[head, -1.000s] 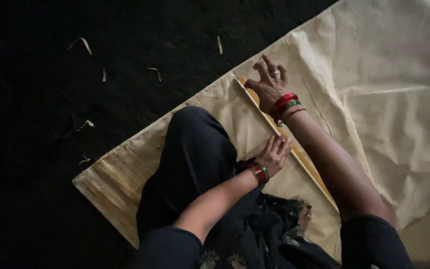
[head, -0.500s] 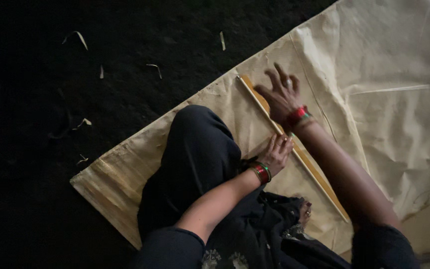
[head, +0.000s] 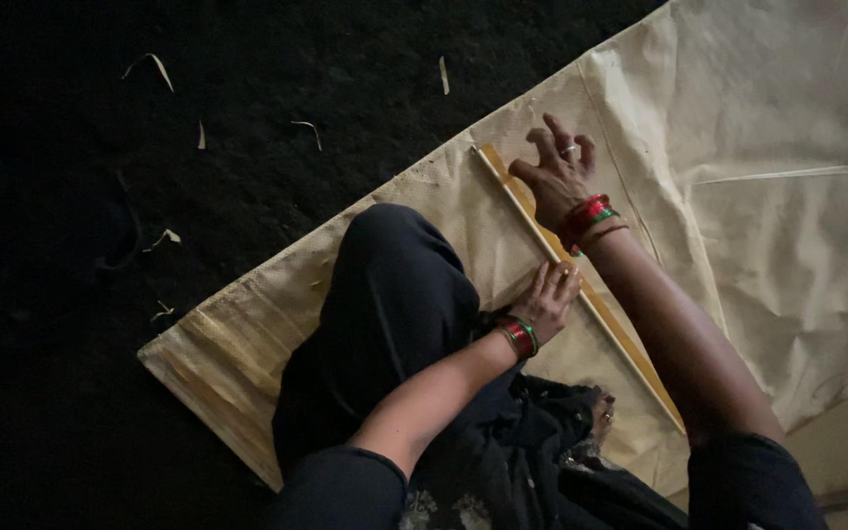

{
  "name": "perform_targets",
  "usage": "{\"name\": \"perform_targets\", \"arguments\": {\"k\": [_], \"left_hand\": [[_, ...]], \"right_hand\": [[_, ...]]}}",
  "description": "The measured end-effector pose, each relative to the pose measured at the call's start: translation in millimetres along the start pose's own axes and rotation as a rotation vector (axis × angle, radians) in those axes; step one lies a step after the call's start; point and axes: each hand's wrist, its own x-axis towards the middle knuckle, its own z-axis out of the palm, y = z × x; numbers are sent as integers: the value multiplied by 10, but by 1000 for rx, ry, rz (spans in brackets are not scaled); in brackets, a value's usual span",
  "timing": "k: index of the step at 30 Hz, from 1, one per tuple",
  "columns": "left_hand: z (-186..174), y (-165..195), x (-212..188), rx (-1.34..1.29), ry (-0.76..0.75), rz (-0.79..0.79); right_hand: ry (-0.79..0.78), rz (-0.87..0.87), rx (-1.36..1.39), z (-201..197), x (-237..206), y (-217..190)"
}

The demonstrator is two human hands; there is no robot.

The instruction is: The person sits on the floor and repeatedly rolls a thin wooden stick into a large sheet of brown paper, then unrolls it and repeats the process. The person handles the paper and stick by hand, smoothing the paper between rolls.

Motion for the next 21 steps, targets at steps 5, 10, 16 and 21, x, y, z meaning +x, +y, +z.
{"name": "perform_targets", "arguments": {"k": [5,10,16,21], "left_hand": [[-63,-24,-4,43,-69,33],[-144,-36,-8,-72,-47,21],[-173,-61,35,-32,-79,52],[-201,-83,11,-94,-60,49]], "right_hand": [[130,-59,145,-48,122,-74],[52,-35,134,-32,29,-95],[-137,-20,5,107,-964,160],[-3,-25,-41,110,-1004,154]]}}
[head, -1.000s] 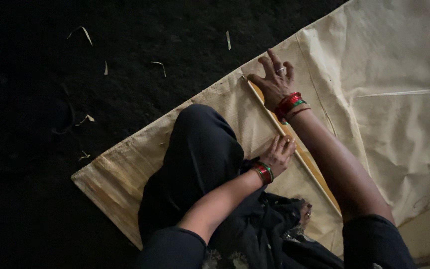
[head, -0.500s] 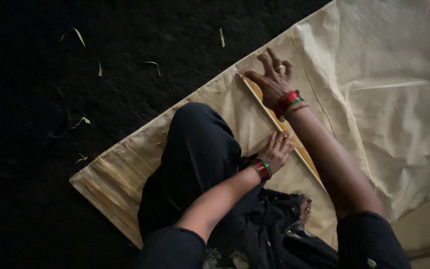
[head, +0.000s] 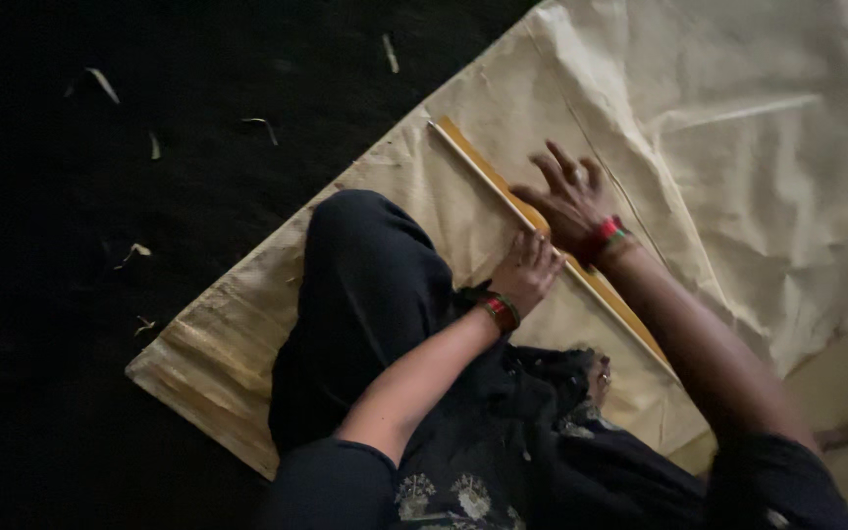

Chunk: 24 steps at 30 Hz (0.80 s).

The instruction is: The person sits on the floor and repeatedly rolls a thin wooden stick into a large sheet of brown paper, then unrolls it and repeats the process. The person handles the paper and stick by hand, smoothing the paper between rolls.

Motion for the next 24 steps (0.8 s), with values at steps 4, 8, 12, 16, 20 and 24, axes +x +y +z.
{"name": "perform_targets", "arguments": {"k": [4,8,12,16,20,24], "left_hand": [[-42,-35,-29,40,-17,6],[-42,-64,-11,-75,-184,-29],[11,-57,-17,164,-125,-27],[20,-64,-56,233,-162,13],[-71,-97,-79,200,-161,11],[-196,-130,-67,271,-124,39]], "right_hand": [[3,-4,38,21,150,-11],[-25,-27,-42,171,-282,113],[-64,23,-72,250,-718,164],[125,-15,53,303,-578,136],[-8,-18,14,345,-500,163],[-68,-60,-83,462,-987,339]]}}
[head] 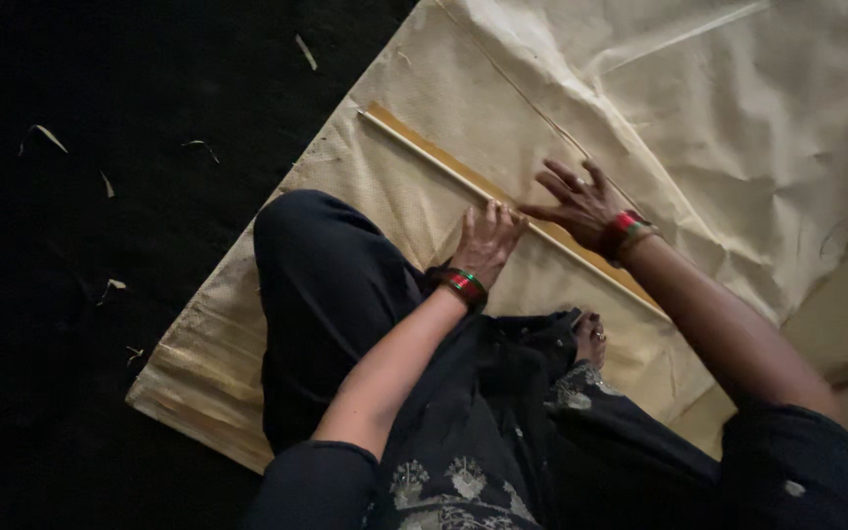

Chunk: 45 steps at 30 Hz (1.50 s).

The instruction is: The person sits on the floor and repeatedly rolls a thin wooden stick into a large sheet of brown paper, then unrolls it and repeats the process. The person handles the paper and stick by hand, smoothing the paper between rolls.

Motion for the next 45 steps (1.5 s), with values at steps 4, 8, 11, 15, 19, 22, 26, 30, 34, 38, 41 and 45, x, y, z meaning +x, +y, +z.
{"name": "perform_targets", "arguments": {"k": [4,8,11,15,19,22,26,30,34,38,41,45], "left_hand": [[23,-43,25,-32,5,17],[179,-118,26,-98,162,5],[252,-220,-51,98,102,83],[257,-306,-172,135,183,199],[110,-408,-232,-96,259,215],[16,-508,-255,100,154,353],[5,-612,-264,157,101,385],[2,-591,-277,175,56,344],[-26,-533,-243,183,109,341],[122,-472,-122,-3,188,335],[328,-423,-10,14,265,320],[353,-398,10,-17,258,248]], "right_hand": [[-344,16,-183,99,-511,40],[-227,310,41,113,-1485,-18],[-250,689,316,226,-2808,-356],[-122,1258,691,661,-4645,-1518],[-439,1461,1046,1242,-5475,-3035],[-327,1508,1241,1525,-5337,-3786],[123,1287,1060,1620,-4753,-3907],[-179,1416,1248,1600,-4463,-3732],[227,1397,1303,1768,-4435,-3915],[143,1792,1213,1853,-4624,-4197],[55,1968,1585,1584,-4846,-3956],[549,1486,1532,1115,-4321,-2755]]}}
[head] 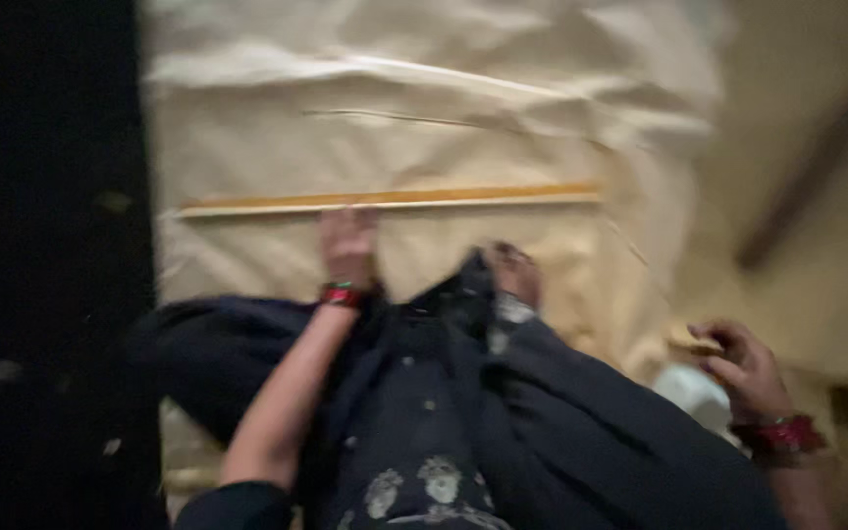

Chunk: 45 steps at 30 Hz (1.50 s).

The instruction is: The person sits on the floor and repeatedly rolls a thin wooden stick into a large sheet of brown paper, then unrolls it and repeats the process. The person handles the paper and stick by hand, smoothing the paper between rolls.

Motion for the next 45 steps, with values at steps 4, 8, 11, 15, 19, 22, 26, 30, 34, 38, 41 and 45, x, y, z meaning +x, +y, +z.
{"name": "perform_targets", "arguments": {"k": [4,8,11,15,19,22,26,30,34,38,41,45], "left_hand": [[-230,80,42,-13,-154,-111],[-419,144,125,10,-216,-139],[-423,155,128,21,-219,-164],[-342,154,54,18,-198,-146],[-262,177,-19,5,-229,-129],[-197,202,-69,-5,-230,-138],[-118,211,-129,-7,-194,-132],[-75,191,-160,-21,-169,-124],[-81,173,-158,-20,-173,-118],[-122,159,-154,-2,-174,-100],[-157,144,-149,-33,-193,-109],[-184,123,-137,-18,-185,-78]], "right_hand": [[-383,-721,-368,929,1268,-1510],[-505,-1086,-855,2212,1970,-2812],[-599,-1189,-1149,2830,2176,-3277],[-567,-1320,-1246,3191,2368,-3205],[-530,-1386,-1191,2936,2543,-2819],[-480,-1328,-1345,2479,2571,-2535],[-482,-1168,-1521,2109,2491,-2393],[-472,-1239,-1469,2262,2538,-2408],[-537,-1232,-1481,2323,2669,-2290],[-409,-1149,-1533,1832,2630,-2001],[-401,-1063,-1652,1423,2545,-1865],[-366,-1042,-1705,1329,2477,-1851]]}}
